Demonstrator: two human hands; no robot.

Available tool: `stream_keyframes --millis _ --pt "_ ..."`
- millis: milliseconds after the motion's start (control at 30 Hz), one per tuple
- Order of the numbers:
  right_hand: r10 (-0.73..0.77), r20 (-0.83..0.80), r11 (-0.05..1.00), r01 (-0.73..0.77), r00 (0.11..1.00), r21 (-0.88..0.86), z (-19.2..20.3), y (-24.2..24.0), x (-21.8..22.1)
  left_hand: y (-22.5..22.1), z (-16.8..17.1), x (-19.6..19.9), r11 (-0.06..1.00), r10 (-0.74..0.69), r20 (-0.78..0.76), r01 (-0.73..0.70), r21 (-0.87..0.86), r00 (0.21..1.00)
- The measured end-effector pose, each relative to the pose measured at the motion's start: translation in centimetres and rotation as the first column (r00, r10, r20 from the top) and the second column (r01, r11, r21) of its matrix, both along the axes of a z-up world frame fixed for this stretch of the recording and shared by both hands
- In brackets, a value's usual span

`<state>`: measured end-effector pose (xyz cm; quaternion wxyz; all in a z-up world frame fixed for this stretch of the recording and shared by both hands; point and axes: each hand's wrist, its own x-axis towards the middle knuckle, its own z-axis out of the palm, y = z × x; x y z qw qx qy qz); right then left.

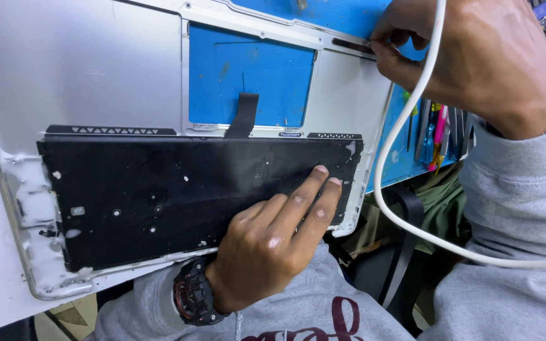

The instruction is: The person cleans the edges of a disassembled laptop frame using tweezers and a small cloth. They remove small debris from the frame's perimeter and wipe the surface. A coworker works on a separate laptop in the background.

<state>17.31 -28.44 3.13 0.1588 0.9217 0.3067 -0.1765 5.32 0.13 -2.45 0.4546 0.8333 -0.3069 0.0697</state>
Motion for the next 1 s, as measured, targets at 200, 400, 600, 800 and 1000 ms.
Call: stream_keyframes --millis 200,400,600,800,1000 --pt "-0.011 0.07 1.0 0.011 0.997 0.001 -0.4 -1.7 -0.9 -0.1 -0.1 0.0 1.0 0.009 0.027 -0.009 0.006 1.0" --pt "-0.055 0.057 0.998 0.057 0.997 -0.025 -0.1 -1.1 -1.0 -0.2 -0.2 -0.2 1.0 0.014 0.026 -0.014 -0.003 1.0" --pt "-0.043 0.022 0.983 0.039 0.999 0.179 0.3 -1.1 -1.1 -0.1 -0.2 -0.2 1.0 0.012 0.034 -0.012 -0.006 0.999" --pt "-0.147 0.052 0.979 0.138 0.988 0.15 -0.3 -1.0 -1.6 0.0 -0.2 -0.3 1.0 0.007 0.032 -0.007 -0.003 0.999" --pt "-0.302 -0.008 0.953 0.302 0.953 0.032 0.4 0.4 -1.0 0.0 -0.5 -0.5 1.0 0.012 0.041 -0.012 0.007 0.999"
